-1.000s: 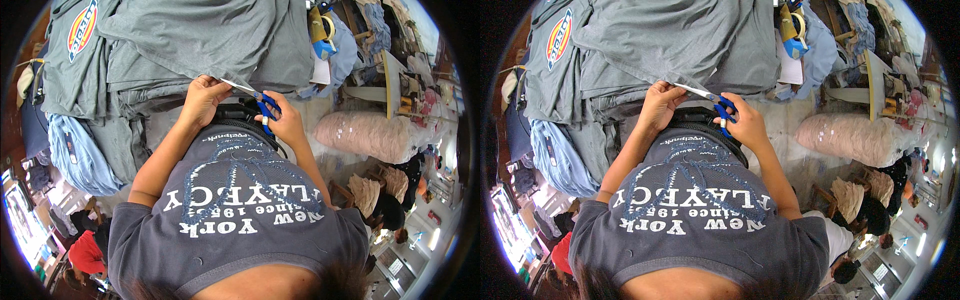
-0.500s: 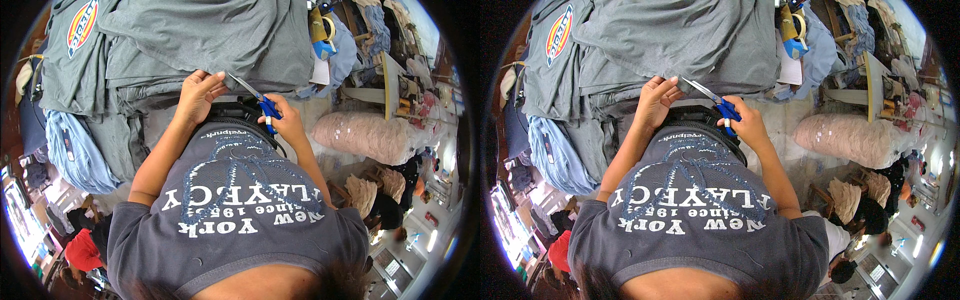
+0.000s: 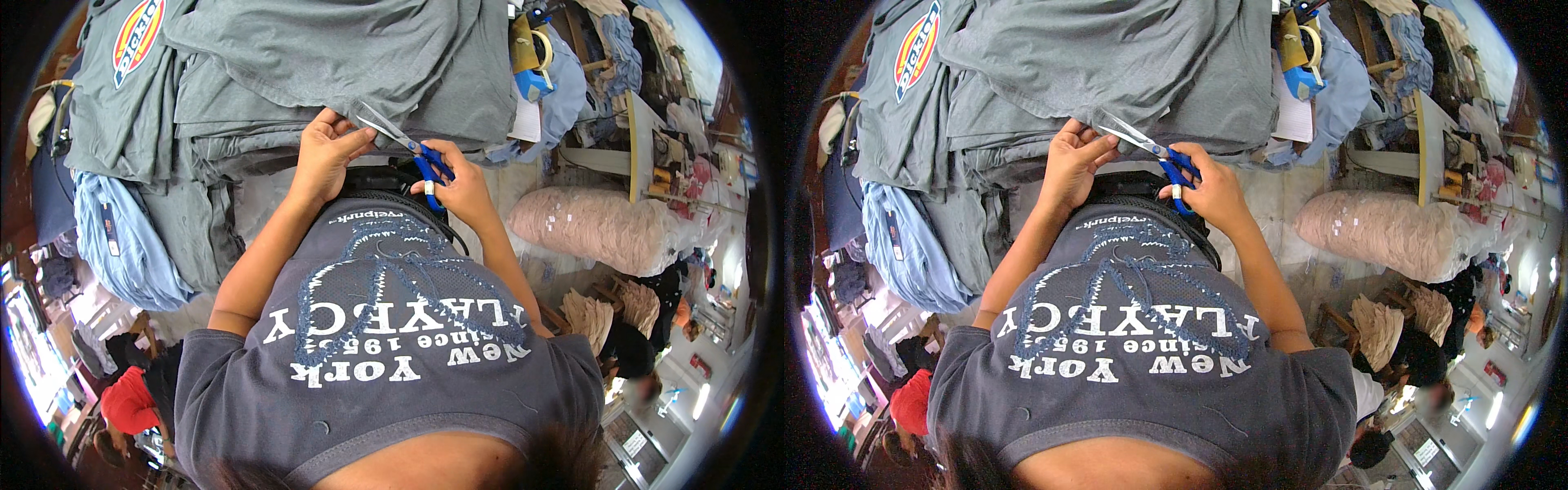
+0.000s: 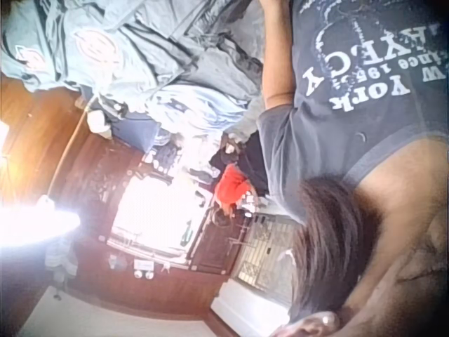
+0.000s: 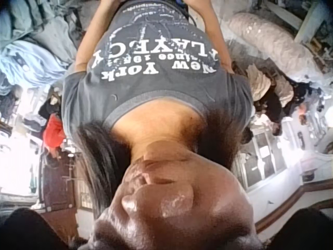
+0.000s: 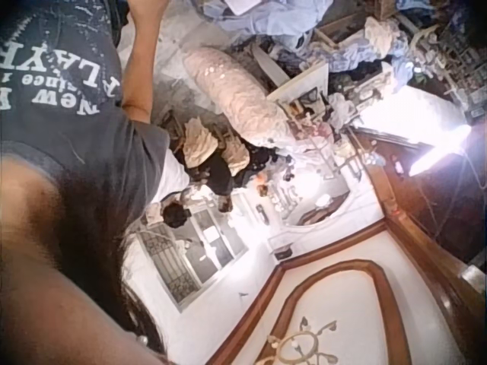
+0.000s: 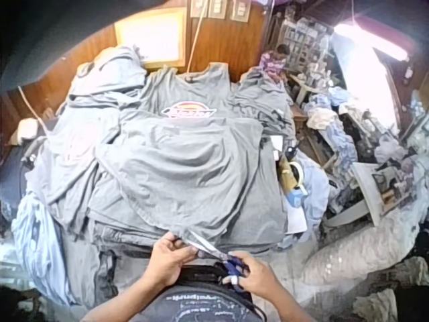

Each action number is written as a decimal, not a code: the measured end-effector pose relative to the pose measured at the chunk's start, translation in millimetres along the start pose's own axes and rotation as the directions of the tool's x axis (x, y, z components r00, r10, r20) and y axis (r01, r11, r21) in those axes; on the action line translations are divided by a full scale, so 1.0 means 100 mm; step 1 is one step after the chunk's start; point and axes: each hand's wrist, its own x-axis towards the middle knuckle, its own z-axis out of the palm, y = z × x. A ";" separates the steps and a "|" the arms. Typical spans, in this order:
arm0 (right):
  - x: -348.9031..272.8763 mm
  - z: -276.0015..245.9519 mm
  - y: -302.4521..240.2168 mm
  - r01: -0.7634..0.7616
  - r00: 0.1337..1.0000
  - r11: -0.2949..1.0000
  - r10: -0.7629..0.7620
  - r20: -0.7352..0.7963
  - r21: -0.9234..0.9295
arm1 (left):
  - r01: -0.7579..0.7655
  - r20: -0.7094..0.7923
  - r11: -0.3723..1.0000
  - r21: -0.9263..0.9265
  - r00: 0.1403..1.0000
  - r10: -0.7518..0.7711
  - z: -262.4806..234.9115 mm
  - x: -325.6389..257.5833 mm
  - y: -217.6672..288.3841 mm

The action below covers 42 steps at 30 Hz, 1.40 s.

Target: The person trims excess threads from gray shirts using shears and folds the shirts one at a time on a work table.

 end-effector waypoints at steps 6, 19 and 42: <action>-0.08 -0.05 0.08 -0.067 0.997 0.997 0.064 0.050 0.047 | -0.004 -0.081 0.998 -0.066 0.997 -0.002 -0.11 0.08 -0.05; 0.07 0.03 -0.06 0.013 1.000 0.992 -0.014 -0.009 -0.127 | -0.092 0.001 0.995 0.032 0.996 0.092 -0.03 0.02 0.01; 0.06 0.06 0.03 -0.064 0.998 0.996 0.063 0.018 0.055 | -0.070 -0.072 0.994 -0.086 0.995 0.064 -0.14 0.12 0.05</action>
